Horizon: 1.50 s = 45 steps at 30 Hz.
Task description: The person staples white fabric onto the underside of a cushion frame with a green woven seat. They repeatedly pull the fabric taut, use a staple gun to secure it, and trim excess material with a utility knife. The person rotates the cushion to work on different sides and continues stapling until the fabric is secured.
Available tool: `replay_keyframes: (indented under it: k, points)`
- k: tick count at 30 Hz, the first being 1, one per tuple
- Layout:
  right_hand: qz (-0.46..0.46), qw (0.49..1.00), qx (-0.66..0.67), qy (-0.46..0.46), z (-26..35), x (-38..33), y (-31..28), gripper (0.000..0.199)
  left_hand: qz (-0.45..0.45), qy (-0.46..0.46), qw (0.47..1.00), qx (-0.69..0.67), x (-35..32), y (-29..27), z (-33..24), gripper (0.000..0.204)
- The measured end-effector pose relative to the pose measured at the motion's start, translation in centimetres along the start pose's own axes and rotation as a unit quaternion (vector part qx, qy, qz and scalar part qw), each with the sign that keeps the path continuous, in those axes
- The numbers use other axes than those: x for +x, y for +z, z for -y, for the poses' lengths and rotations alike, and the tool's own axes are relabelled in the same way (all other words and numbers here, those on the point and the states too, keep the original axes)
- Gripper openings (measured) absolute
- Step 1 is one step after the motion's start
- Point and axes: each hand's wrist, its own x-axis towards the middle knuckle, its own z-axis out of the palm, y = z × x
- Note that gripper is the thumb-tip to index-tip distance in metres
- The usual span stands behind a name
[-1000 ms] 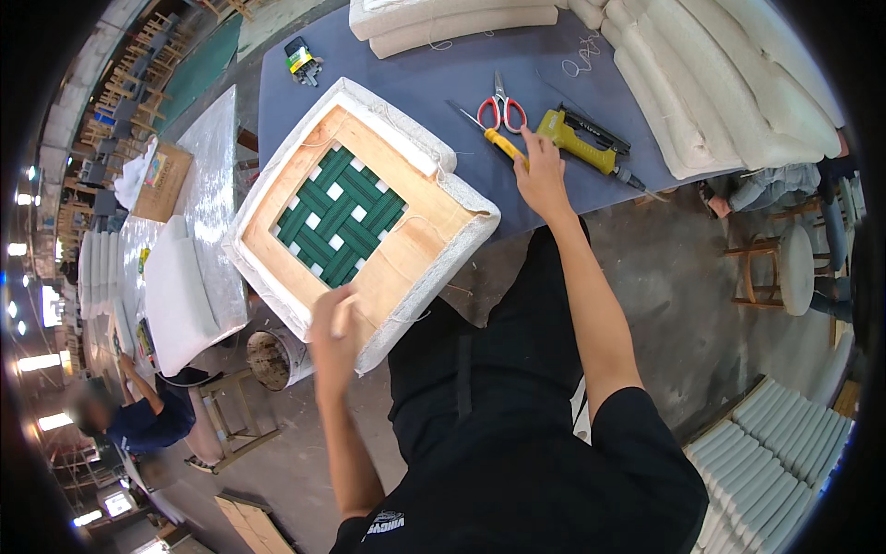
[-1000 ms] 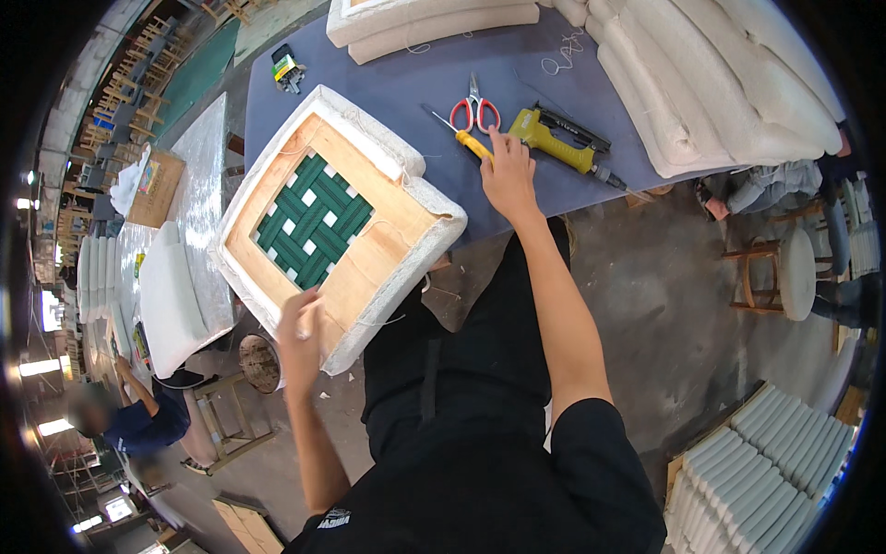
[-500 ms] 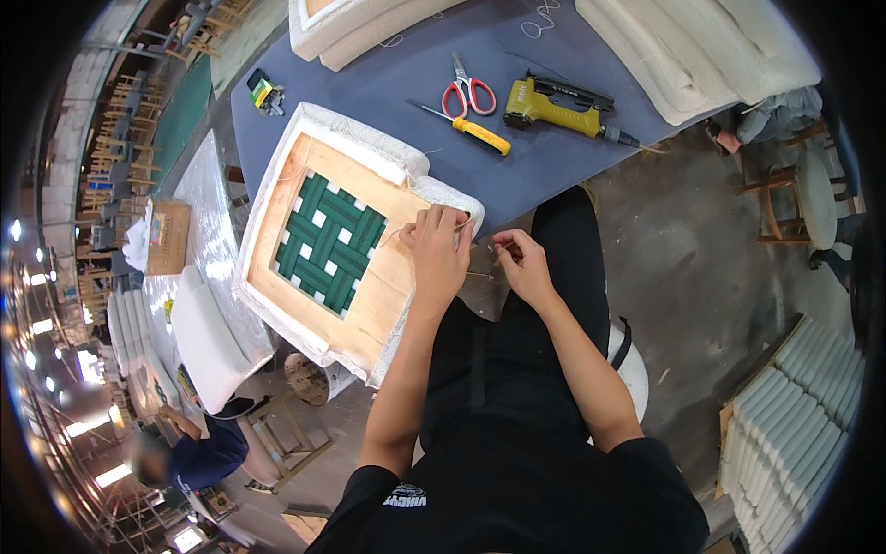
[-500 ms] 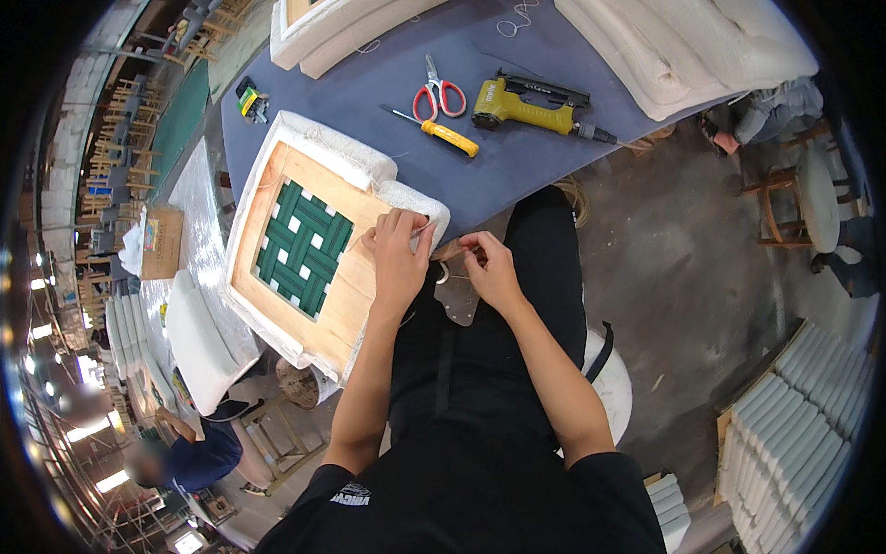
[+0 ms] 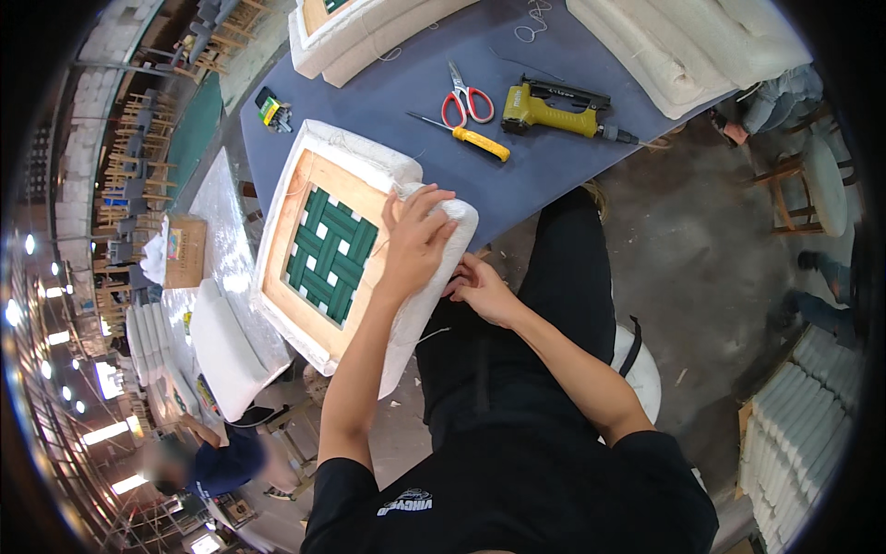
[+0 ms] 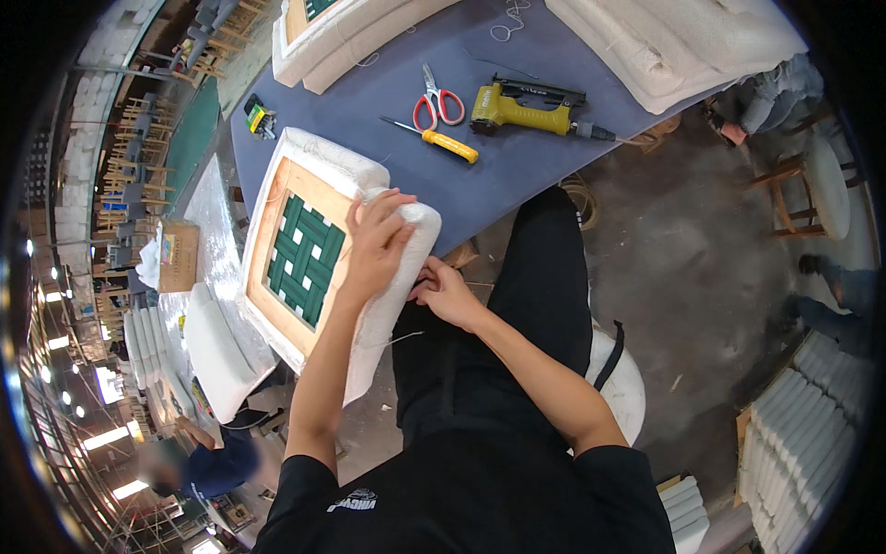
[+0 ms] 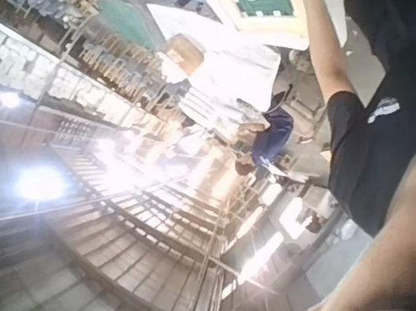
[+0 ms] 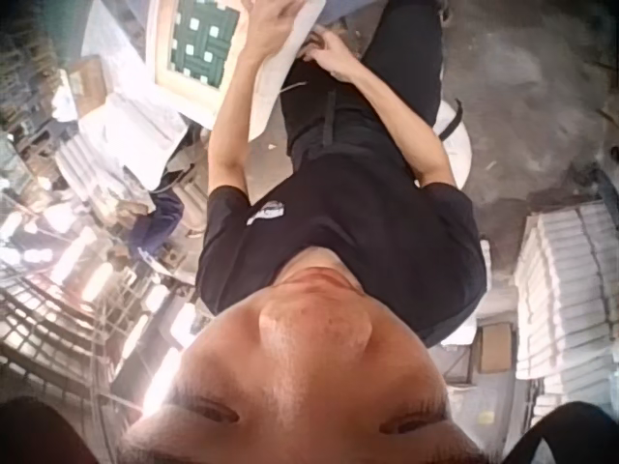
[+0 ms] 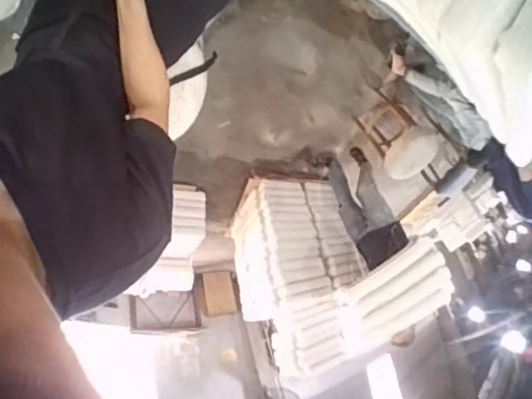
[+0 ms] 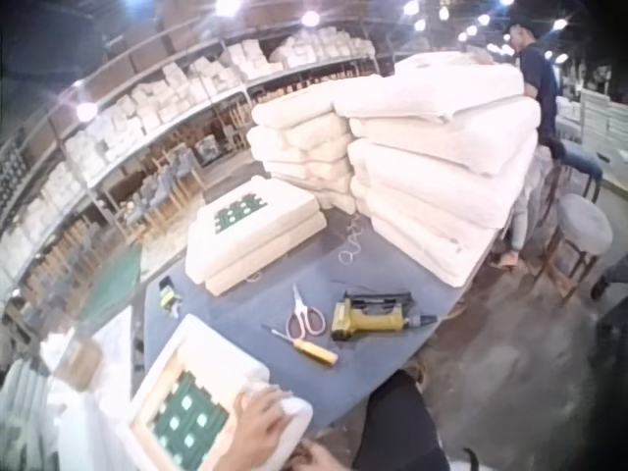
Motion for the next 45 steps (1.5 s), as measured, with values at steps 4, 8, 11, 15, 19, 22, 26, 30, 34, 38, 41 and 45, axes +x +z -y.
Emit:
replay_keyframes:
  k: [4, 8, 11, 15, 19, 22, 26, 30, 34, 38, 41, 45]
  points:
    - [0.030, 0.982, 0.170, -0.075, 0.5, 3.7, 1.4, 0.046, -0.010, 0.024, 0.994, -0.102, 3.0, -7.3, -0.8, 0.014]
    - [-0.008, 0.929, 0.345, -0.136, 4.2, 8.9, 10.6, 0.061, -0.029, -0.015, 0.976, -0.214, 3.0, -11.1, -0.2, 0.028]
    - [0.052, 0.923, 0.368, -0.102, 6.7, 9.8, 13.5, 0.071, -0.062, -0.049, 0.966, -0.247, 2.7, -14.3, 0.5, 0.033]
    - [0.034, 0.942, 0.315, -0.108, 8.7, 11.0, 14.6, 0.078, -0.088, -0.056, 0.957, -0.272, 3.4, -16.3, 0.3, 0.035]
    - [0.015, 0.946, 0.291, -0.141, 9.1, 10.8, 15.6, 0.081, -0.096, -0.043, 0.960, -0.258, 2.9, -17.4, 0.7, 0.043]
    - [-0.031, 0.962, 0.215, -0.164, 9.5, 10.0, 15.9, 0.082, -0.114, -0.033, 0.965, -0.234, 2.5, -17.4, 0.6, 0.044]
    - [-0.015, 0.945, 0.293, -0.147, 10.7, 8.2, 16.8, 0.084, -0.129, -0.032, 0.970, -0.202, 1.4, -17.7, 0.7, 0.044]
    - [0.058, 0.908, 0.401, -0.108, 11.7, 7.2, 15.0, 0.085, -0.141, -0.015, 0.966, -0.215, 1.3, -16.9, 1.1, 0.040]
    - [0.042, 0.956, 0.281, -0.078, 12.9, 8.6, 11.4, 0.082, -0.133, 0.016, 0.971, -0.197, 2.0, -13.7, 1.2, 0.033]
    - [-0.047, 0.996, 0.015, -0.077, 12.6, 10.0, 2.9, 0.073, -0.072, 0.036, 0.986, -0.144, 3.7, -8.0, 1.5, 0.018]
    - [-0.127, 0.972, -0.184, -0.067, 12.0, 10.2, -2.2, 0.060, -0.039, 0.030, 0.995, -0.089, 3.9, -2.4, 1.8, 0.010]
    - [-0.184, 0.874, -0.416, -0.171, 13.1, 8.3, -6.8, 0.033, -0.002, 0.012, 0.999, -0.031, 3.1, 2.7, 2.2, 0.011]
